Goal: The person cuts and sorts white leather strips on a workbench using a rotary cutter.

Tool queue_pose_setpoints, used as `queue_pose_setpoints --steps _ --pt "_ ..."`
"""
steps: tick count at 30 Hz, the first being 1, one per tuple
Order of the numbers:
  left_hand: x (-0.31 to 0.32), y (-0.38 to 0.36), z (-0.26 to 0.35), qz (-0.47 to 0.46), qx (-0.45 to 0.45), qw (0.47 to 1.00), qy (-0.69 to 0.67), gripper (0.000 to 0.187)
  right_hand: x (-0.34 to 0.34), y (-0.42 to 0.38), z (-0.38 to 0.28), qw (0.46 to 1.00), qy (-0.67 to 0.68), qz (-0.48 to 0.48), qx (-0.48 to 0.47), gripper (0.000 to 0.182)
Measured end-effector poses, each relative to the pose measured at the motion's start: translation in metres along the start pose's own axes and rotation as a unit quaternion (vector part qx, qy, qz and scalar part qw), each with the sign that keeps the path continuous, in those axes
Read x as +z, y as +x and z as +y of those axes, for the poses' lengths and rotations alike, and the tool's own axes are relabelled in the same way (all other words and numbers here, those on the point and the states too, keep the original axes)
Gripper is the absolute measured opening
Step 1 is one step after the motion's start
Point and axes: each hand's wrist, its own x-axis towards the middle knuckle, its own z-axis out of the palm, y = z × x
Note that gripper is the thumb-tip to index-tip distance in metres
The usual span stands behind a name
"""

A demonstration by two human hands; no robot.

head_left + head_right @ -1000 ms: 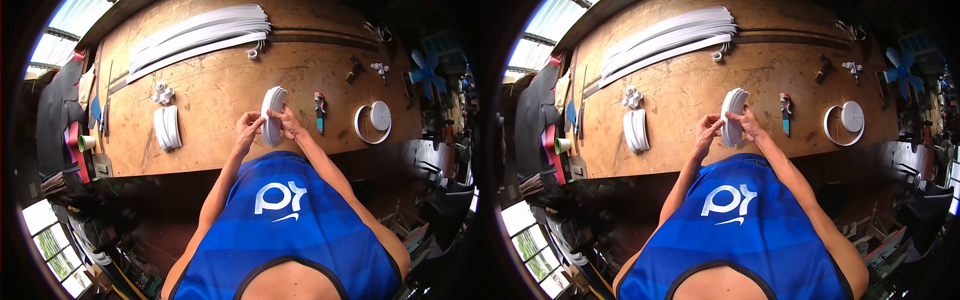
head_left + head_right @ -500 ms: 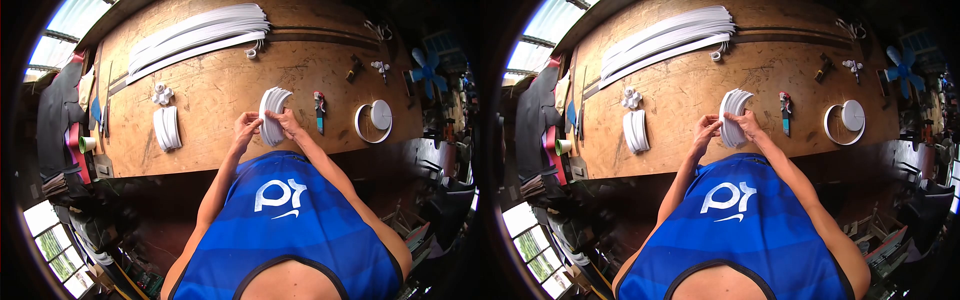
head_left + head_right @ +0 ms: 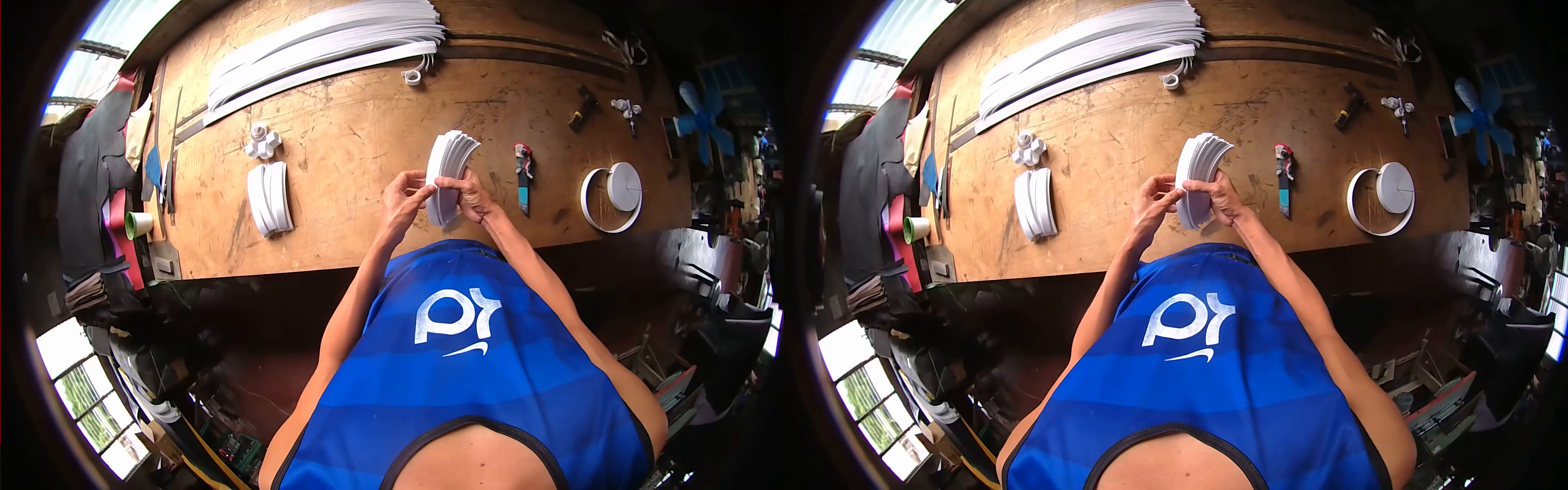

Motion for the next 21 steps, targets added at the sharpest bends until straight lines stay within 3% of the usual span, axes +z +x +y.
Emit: queue_pose_setpoints --steps 3,8,21 --pt "0.002 -0.002 0.003 0.001 -0.001 1.0 0.001 0.039 0.002 -0.001 -0.001 1.0 0.003 0.001 -0.008 0.039" --pt "0.007 -0.003 -0.001 0.02 0.037 0.992 0.122 0.047 -0.002 -0.001 0.002 1.0 -0.008 0.011 -0.005 0.037" --pt "-0.003 0.002 -0.008 -0.004 -0.009 0.998 0.054 0.037 -0.008 0.003 0.005 0.999 0.006 0.002 0.035 0.038"
